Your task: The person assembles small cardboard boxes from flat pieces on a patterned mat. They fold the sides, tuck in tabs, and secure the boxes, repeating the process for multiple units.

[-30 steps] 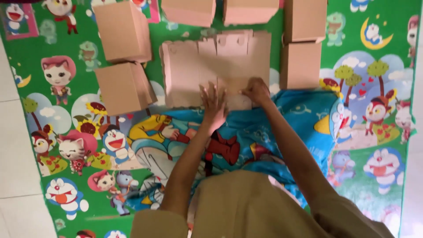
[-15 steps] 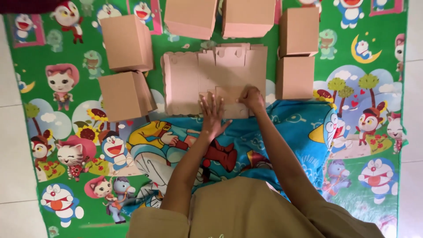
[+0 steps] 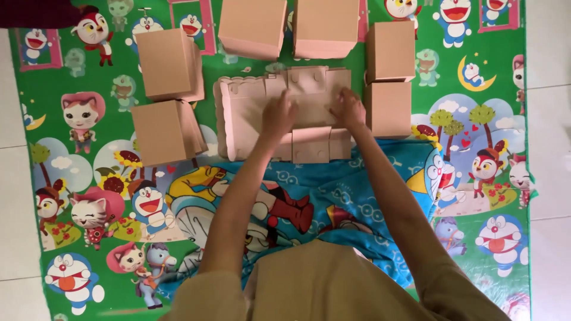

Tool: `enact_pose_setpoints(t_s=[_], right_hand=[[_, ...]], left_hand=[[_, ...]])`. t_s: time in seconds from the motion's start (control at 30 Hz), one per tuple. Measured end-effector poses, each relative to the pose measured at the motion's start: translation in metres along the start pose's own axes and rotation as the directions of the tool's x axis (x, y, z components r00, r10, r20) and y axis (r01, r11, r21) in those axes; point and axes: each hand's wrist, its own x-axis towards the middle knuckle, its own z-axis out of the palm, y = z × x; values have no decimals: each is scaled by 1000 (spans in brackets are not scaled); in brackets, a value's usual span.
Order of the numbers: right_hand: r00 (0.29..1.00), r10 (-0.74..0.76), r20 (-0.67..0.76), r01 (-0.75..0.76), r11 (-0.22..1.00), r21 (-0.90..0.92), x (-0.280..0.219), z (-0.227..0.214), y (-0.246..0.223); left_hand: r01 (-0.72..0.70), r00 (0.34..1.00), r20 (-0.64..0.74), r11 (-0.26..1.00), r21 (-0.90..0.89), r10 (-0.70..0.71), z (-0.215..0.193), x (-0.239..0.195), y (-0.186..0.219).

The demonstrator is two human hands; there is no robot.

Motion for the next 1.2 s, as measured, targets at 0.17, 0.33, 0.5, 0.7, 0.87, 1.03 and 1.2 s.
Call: enact_pose_setpoints(t_s=[0.17,0.33,0.5,0.7,0.87,1.03,1.2], right_hand=[[967,-168,194,226,913,-339,46,-15,-15],[941,-209,264,306,859,-410,64,-9,-12],[934,-308,180,356,844,-401,41,-14,-15],[917,-400,7,334,757,-562,9,17,13],[922,-364,135,388,867,-314,-4,13,27],[913,-354,205,401,871,-283,-4,16,9],[919,-360,159,392,866,-311,0,41,22]], left_hand=[[-166,980,127,978,124,150,33,77,-7],[-241,970,128,882,404,206,75,86,-10],[-240,935,-94,804,544,343,48,64,18],[-310,945,182,921,237,272,32,22,19],[-15,930,358,966,259,-82,69,16,13],[-8,870,450,909,418,-199,63,22,48],[77,908,349,912,402,-230,82,24,39]])
